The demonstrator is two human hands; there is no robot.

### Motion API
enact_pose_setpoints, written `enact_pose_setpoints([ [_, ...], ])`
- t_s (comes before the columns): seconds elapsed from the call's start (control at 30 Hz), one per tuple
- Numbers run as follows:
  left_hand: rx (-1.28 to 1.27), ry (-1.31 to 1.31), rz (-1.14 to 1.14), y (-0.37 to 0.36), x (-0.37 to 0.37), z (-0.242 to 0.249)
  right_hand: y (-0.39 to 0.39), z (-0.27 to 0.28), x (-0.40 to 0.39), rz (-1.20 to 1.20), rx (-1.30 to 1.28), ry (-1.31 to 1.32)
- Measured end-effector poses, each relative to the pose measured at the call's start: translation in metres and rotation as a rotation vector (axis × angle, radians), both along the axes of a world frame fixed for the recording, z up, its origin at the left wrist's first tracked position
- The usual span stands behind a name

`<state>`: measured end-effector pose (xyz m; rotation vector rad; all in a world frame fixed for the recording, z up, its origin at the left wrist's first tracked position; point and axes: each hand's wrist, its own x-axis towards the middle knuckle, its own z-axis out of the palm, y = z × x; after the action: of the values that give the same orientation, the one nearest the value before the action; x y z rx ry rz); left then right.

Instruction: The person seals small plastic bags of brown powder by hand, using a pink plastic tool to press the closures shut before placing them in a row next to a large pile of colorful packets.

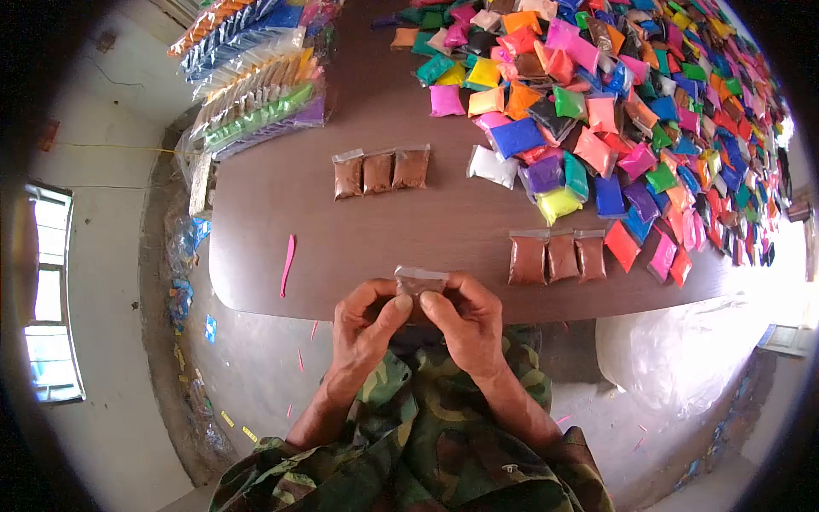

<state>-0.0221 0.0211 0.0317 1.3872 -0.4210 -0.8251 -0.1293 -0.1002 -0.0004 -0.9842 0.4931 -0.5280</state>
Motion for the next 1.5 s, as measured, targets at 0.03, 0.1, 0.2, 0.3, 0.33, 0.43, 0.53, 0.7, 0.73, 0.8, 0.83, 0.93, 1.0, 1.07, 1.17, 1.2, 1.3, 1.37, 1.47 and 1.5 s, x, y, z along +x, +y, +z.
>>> enact_pose_setpoints([
  [0.03, 0.029, 0.019, -0.01, -0.002, 0.0, 0.003, 0.0, -0.003, 0.0, -0.022, -0.024, 0.0],
  [0.1, 0.047, 0.045, -0.001, -0.005, -0.002, 0.0, 0.0, -0.007, 0.0, -0.046, -0.056, 0.001],
  [0.2, 0.034, 0.092, 0.012, -0.003, 0.002, -0.008, 0.003, -0.009, 0.003, -0.038, -0.08, 0.015],
  [0.3, -0.001, 0.117, -0.007, 0.007, 0.013, -0.021, 0.004, 0.0, 0.009, 0.003, -0.08, 0.05],
  [0.33, -0.013, 0.121, -0.02, 0.01, 0.016, -0.023, 0.004, 0.006, 0.01, 0.013, -0.052, 0.064],
  [0.43, -0.063, 0.134, -0.003, 0.007, 0.014, -0.022, 0.001, 0.001, 0.011, 0.017, -0.066, 0.078],
  [0.53, 0.007, 0.116, -0.015, 0.001, 0.013, -0.013, 0.001, -0.004, 0.011, -0.038, -0.084, 0.062],
  [0.7, 0.079, 0.163, -0.001, 0.003, 0.01, -0.01, 0.003, -0.009, 0.012, -0.087, -0.033, 0.038],
  [0.73, 0.105, 0.152, -0.005, 0.006, 0.011, -0.014, 0.004, -0.006, 0.014, -0.091, -0.049, 0.053],
  [0.8, 0.103, 0.102, 0.015, 0.007, 0.012, -0.015, 0.007, 0.001, 0.017, -0.081, -0.056, 0.074],
  [0.83, 0.102, 0.076, 0.026, 0.007, 0.013, -0.016, 0.008, 0.004, 0.018, -0.067, -0.049, 0.08],
  [0.93, 0.123, -0.023, -0.015, 0.012, 0.019, -0.015, 0.006, 0.009, 0.017, -0.011, -0.031, 0.108],
  [1.0, 0.118, -0.032, -0.021, 0.013, 0.019, -0.019, 0.003, 0.008, 0.016, 0.013, -0.044, 0.102],
  [1.07, 0.09, 0.01, -0.008, 0.012, 0.016, -0.018, 0.001, 0.003, 0.015, 0.015, -0.078, 0.069],
  [1.17, 0.029, 0.101, 0.032, 0.004, 0.005, -0.013, 0.004, 0.006, 0.018, -0.125, -0.103, 0.177],
  [1.2, 0.022, 0.102, 0.036, 0.002, 0.003, -0.015, 0.004, 0.004, 0.017, -0.115, -0.125, 0.178],
  [1.3, 0.049, 0.082, 0.033, 0.004, 0.003, -0.017, 0.001, -0.002, 0.011, -0.077, -0.145, 0.167],
  [1.37, 0.072, 0.06, 0.016, 0.007, 0.007, -0.019, 0.0, -0.001, 0.011, -0.039, -0.099, 0.14],
  [1.47, 0.087, 0.025, -0.024, 0.011, 0.014, -0.024, 0.002, 0.012, 0.018, -0.06, -0.018, 0.148],
  [1.5, 0.089, 0.012, -0.035, 0.011, 0.016, -0.023, 0.0, 0.012, 0.017, -0.036, -0.033, 0.167],
])
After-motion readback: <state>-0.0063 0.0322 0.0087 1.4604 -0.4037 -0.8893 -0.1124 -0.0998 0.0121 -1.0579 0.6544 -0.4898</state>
